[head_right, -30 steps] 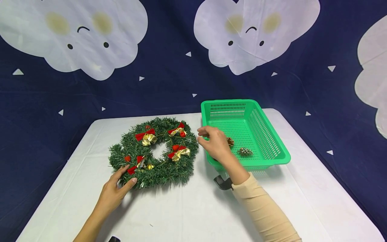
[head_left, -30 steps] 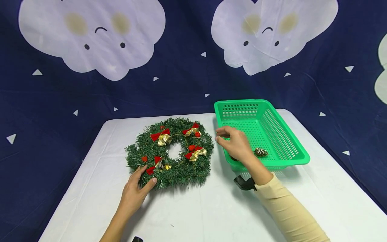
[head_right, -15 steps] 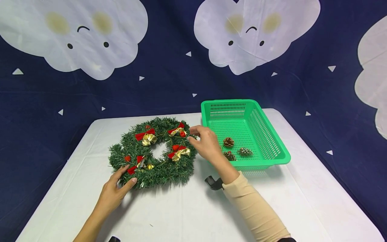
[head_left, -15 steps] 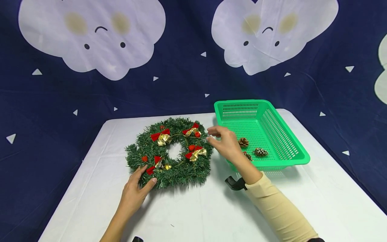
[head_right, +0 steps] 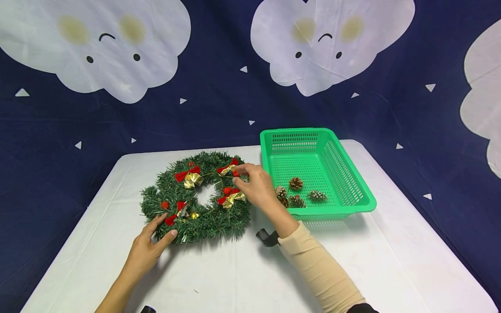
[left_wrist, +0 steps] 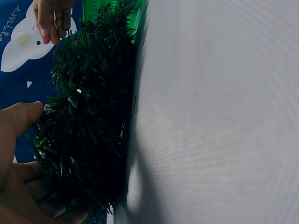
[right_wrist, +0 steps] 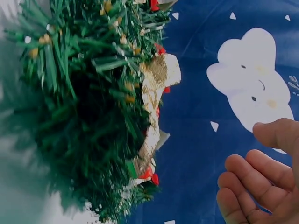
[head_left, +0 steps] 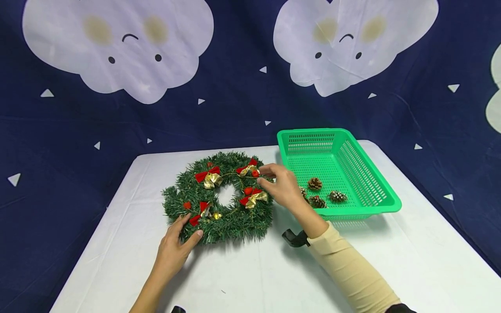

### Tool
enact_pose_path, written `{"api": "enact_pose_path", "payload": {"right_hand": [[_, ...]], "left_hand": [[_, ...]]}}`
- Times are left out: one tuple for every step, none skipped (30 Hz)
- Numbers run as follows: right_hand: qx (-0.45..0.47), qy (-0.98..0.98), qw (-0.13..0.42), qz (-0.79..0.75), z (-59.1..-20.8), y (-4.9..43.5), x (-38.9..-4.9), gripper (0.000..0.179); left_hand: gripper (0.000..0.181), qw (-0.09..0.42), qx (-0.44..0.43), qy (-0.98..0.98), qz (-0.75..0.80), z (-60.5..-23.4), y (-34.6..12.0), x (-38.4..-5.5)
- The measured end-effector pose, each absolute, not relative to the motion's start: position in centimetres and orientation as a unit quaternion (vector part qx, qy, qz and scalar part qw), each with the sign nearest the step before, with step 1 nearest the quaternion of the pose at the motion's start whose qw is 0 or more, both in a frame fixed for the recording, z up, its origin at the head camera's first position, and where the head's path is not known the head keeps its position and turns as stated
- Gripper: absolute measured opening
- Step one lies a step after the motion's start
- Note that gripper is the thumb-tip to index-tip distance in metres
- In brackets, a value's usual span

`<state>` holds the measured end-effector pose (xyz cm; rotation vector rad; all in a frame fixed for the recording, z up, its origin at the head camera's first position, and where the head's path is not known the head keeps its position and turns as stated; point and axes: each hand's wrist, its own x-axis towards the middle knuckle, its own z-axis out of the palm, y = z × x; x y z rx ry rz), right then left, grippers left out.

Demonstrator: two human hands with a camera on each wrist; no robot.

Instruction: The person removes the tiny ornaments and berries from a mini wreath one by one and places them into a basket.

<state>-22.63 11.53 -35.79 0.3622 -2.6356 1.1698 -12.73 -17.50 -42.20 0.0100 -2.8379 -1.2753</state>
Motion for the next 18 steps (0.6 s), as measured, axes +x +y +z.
{"api": "enact_pose_path", "payload": {"right_hand": [[0.126,-0.900,0.118,0.400,-35.9,11.3,-22.7,0.032],[0.129,-0.899,0.120,0.402,-36.0,11.2,-22.7,0.032],[0.132,-0.898,0.122,0.402,-36.1,11.0,-22.7,0.032],[0.131,-0.897,0.122,0.404,-36.2,10.8,-22.7,0.031],[0.131,-0.896,0.121,0.406,-36.2,10.7,-22.8,0.031],[0.130,-0.896,0.120,0.408,-36.3,10.6,-22.8,0.031],[0.131,-0.895,0.120,0.409,-36.3,10.5,-22.8,0.031],[0.131,-0.895,0.121,0.408,-36.4,10.4,-22.8,0.031],[0.131,-0.895,0.123,0.408,-36.5,10.3,-22.8,0.032],[0.131,-0.895,0.125,0.408,-36.5,10.2,-22.8,0.032],[0.131,-0.895,0.127,0.407,-36.6,10.1,-22.8,0.032],[0.132,-0.895,0.129,0.405,-36.7,10.0,-22.8,0.032],[0.132,-0.896,0.132,0.403,-36.8,9.9,-22.8,0.031],[0.132,-0.897,0.135,0.400,-36.9,9.8,-22.7,0.031],[0.133,-0.897,0.137,0.398,-36.9,9.7,-22.7,0.031],[0.134,-0.898,0.138,0.397,-37.0,9.5,-22.7,0.031],[0.134,-0.898,0.139,0.396,-37.1,9.4,-22.7,0.031],[0.136,-0.898,0.141,0.395,-37.2,9.2,-22.7,0.031]], "left_hand": [[0.071,0.014,0.004,-0.912,-0.410,-42.2,-17.5,-12.7],[0.071,0.013,0.005,-0.912,-0.410,-42.2,-17.5,-12.8],[0.071,0.013,0.006,-0.912,-0.411,-42.3,-17.5,-12.8],[0.071,0.012,0.006,-0.911,-0.411,-42.3,-17.5,-12.8],[0.071,0.013,0.007,-0.911,-0.411,-42.3,-17.5,-12.8],[0.071,0.013,0.007,-0.911,-0.411,-42.3,-17.5,-12.8],[0.071,0.012,0.008,-0.911,-0.412,-42.3,-17.5,-12.8],[0.071,0.012,0.007,-0.911,-0.412,-42.4,-17.5,-12.8],[0.071,0.012,0.007,-0.911,-0.412,-42.4,-17.5,-12.8],[0.071,0.013,0.006,-0.911,-0.412,-42.4,-17.5,-12.8],[0.071,0.013,0.006,-0.911,-0.413,-42.4,-17.5,-12.9],[0.071,0.013,0.006,-0.911,-0.412,-42.4,-17.5,-12.9],[0.071,0.013,0.005,-0.911,-0.412,-42.4,-17.5,-12.9],[0.071,0.013,0.006,-0.911,-0.412,-42.4,-17.5,-12.9],[0.071,0.013,0.006,-0.911,-0.413,-42.4,-17.6,-12.9],[0.071,0.012,0.006,-0.911,-0.413,-42.4,-17.6,-12.9],[0.071,0.011,0.007,-0.911,-0.413,-42.4,-17.6,-12.9],[0.072,0.011,0.007,-0.911,-0.413,-42.4,-17.6,-12.9]]}}
